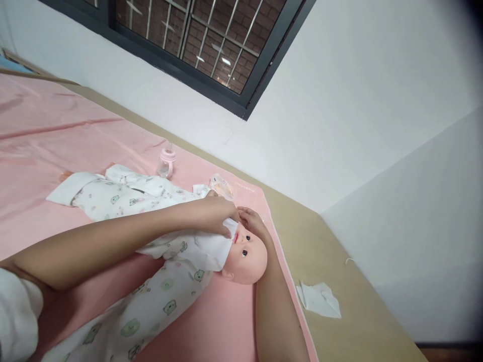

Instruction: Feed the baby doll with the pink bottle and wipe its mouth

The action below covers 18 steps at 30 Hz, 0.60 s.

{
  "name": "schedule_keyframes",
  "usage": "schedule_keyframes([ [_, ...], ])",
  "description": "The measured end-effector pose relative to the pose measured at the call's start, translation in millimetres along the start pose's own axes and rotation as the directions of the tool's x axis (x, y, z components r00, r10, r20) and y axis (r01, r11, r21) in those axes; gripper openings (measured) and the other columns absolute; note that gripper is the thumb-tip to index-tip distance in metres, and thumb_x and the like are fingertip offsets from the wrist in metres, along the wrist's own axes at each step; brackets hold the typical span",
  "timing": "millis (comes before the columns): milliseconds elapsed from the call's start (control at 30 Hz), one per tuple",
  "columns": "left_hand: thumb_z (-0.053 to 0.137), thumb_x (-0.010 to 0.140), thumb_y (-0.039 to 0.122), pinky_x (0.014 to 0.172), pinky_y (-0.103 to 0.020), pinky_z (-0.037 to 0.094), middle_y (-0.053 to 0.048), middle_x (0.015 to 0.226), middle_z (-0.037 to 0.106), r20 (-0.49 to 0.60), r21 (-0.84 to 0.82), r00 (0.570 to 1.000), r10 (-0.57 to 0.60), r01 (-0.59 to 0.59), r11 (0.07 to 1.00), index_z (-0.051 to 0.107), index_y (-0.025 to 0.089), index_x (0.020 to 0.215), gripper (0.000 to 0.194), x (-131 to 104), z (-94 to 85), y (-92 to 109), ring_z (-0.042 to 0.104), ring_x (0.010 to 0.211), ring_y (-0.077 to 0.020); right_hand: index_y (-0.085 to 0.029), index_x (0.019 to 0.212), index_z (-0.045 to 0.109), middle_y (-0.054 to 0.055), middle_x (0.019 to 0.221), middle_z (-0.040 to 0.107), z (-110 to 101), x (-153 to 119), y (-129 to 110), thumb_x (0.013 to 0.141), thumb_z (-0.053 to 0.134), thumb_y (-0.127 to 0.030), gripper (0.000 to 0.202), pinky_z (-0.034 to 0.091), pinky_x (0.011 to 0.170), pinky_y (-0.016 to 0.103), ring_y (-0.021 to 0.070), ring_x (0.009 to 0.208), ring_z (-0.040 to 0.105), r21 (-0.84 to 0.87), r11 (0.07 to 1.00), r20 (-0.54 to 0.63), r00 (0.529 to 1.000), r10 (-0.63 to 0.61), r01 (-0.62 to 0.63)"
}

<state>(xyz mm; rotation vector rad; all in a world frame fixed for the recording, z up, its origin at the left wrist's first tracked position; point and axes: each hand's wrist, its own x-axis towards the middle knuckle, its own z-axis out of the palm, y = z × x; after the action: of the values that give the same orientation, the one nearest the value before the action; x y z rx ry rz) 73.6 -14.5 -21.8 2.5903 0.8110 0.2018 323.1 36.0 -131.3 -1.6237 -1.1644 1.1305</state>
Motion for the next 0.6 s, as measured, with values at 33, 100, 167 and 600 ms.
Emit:
schedule_keyframes([
  [33,0.062,0.078,0.027,0.080,-0.032,0.035,0.000,0.067,0.061,-0.002,-0.001,1.000,0.002,-0.002,1.000,0.060,0.020,0.074,0.008,0.4,0.2,-0.1,0.057,0.083,-0.0236,-0.018,0.120,0.056,0.008,0.123,0.057,-0.3,-0.1,0.4,0.091,0.054,-0.038,0.035,0.052,0.089,0.040,0.0191,0.105,0.059,0.002,1.000,-0.001,1.000,-0.003,0.003],
  [100,0.061,0.079,0.027,0.080,-0.032,0.035,0.000,0.068,0.061,-0.016,0.002,1.000,0.000,0.000,1.000,0.059,0.020,0.074,0.009,1.3,0.5,-0.7,0.057,0.084,-0.0241,-0.018,0.117,0.058,0.009,0.120,0.059,-0.7,0.0,1.2,0.090,0.057,-0.036,0.032,0.052,0.090,0.038,0.0192,0.106,0.059,0.010,1.000,-0.008,1.000,-0.011,0.011],
  [167,0.059,0.081,0.027,0.081,-0.033,0.034,-0.001,0.069,0.061,-0.034,0.019,0.999,-0.005,0.006,1.000,0.057,0.019,0.072,0.012,1.9,0.6,-1.2,0.057,0.085,-0.0247,-0.017,0.109,0.062,0.010,0.114,0.063,-0.9,0.3,1.7,0.085,0.063,-0.030,0.028,0.051,0.092,0.034,0.0198,0.105,0.060,0.020,1.000,-0.017,1.000,-0.020,0.020],
  [600,0.054,0.080,0.014,0.094,-0.036,0.029,-0.002,0.090,0.071,-0.099,-0.041,0.989,0.108,-0.113,0.993,0.064,0.019,0.084,0.012,8.8,8.3,-9.8,0.059,0.084,-0.0210,-0.018,0.120,0.055,0.009,0.123,0.057,-0.8,-1.0,3.2,0.091,0.054,-0.038,0.035,0.052,0.089,0.040,0.0189,0.105,0.059,0.047,0.998,-0.015,0.999,-0.029,0.029],
])
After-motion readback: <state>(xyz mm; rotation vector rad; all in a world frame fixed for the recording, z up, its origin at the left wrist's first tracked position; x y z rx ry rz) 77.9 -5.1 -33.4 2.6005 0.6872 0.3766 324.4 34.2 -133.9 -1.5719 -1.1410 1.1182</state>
